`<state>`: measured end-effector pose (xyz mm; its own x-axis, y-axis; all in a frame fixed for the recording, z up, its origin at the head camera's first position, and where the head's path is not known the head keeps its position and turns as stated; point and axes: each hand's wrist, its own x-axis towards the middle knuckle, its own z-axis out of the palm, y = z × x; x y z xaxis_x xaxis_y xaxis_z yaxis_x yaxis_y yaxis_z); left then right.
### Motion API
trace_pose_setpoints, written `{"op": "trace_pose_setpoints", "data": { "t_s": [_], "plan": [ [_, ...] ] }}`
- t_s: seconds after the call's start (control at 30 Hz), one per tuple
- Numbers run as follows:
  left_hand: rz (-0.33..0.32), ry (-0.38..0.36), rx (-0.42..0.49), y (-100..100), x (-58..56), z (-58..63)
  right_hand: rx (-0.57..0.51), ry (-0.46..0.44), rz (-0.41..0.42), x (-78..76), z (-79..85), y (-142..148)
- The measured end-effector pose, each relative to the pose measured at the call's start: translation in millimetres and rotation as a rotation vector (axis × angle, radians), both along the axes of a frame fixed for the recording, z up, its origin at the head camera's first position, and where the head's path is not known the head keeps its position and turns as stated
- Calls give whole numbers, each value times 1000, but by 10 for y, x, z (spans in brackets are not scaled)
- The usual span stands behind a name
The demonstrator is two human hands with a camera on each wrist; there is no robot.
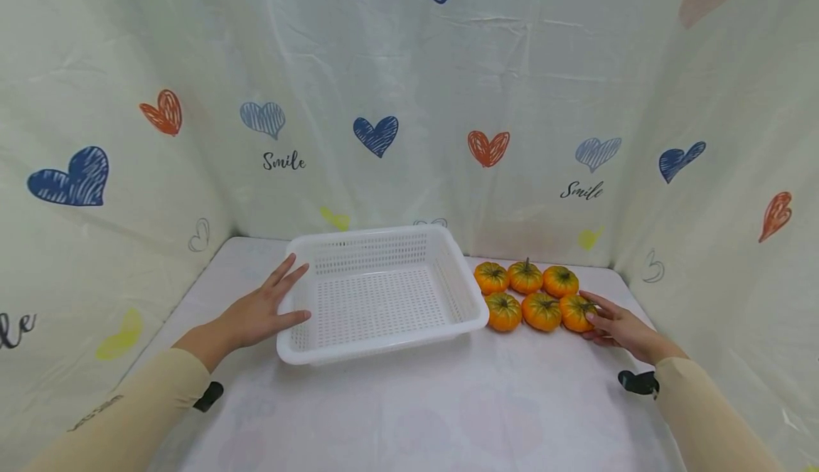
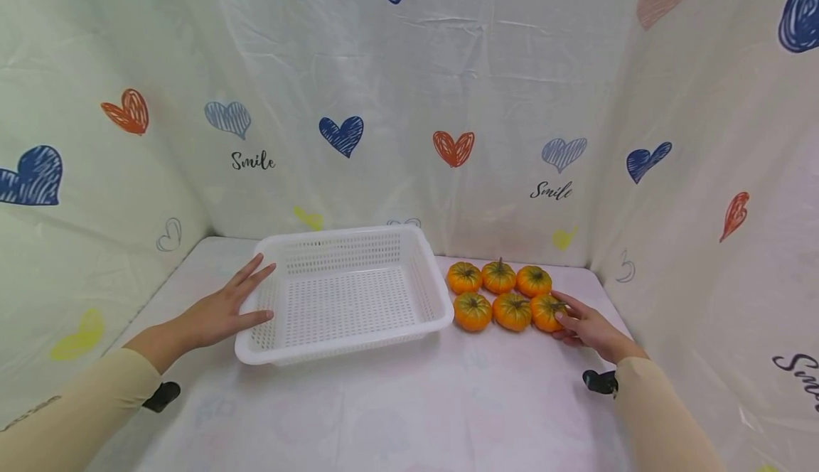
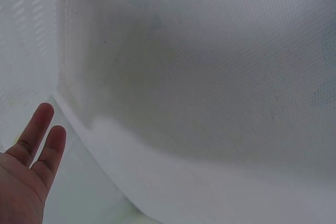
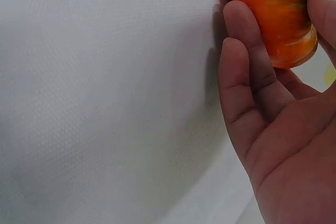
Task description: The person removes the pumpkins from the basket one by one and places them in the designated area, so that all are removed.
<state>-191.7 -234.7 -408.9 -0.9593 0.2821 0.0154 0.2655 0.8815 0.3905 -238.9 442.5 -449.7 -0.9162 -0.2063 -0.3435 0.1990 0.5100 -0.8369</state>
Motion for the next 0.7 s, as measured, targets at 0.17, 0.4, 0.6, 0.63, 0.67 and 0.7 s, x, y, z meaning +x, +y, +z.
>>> {"op": "trace_pose_setpoints", "data": {
  "t_s": [0.17, 0.4, 0.6, 0.63, 0.67, 0.7],
  "plan": [
    [-2, 2, -2, -5, -1, 2, -6, -2, 3, 11, 10, -16],
    [-4, 0, -9, -3, -14, -13, -7, -11, -2, 16, 2, 3],
    [-5, 3, -34, -17, -53, 1, -5, -15, -11, 14, 14, -1],
    [-5, 4, -36, -19, -55, 7, -2, -19, -15, 16, 19, -7],
    [-3, 2, -44, -21, -56, 9, 1, -22, -17, 19, 22, -13],
    [-7, 5, -50, -27, -59, 12, 7, -27, -21, 21, 22, -17]
  ]
}}
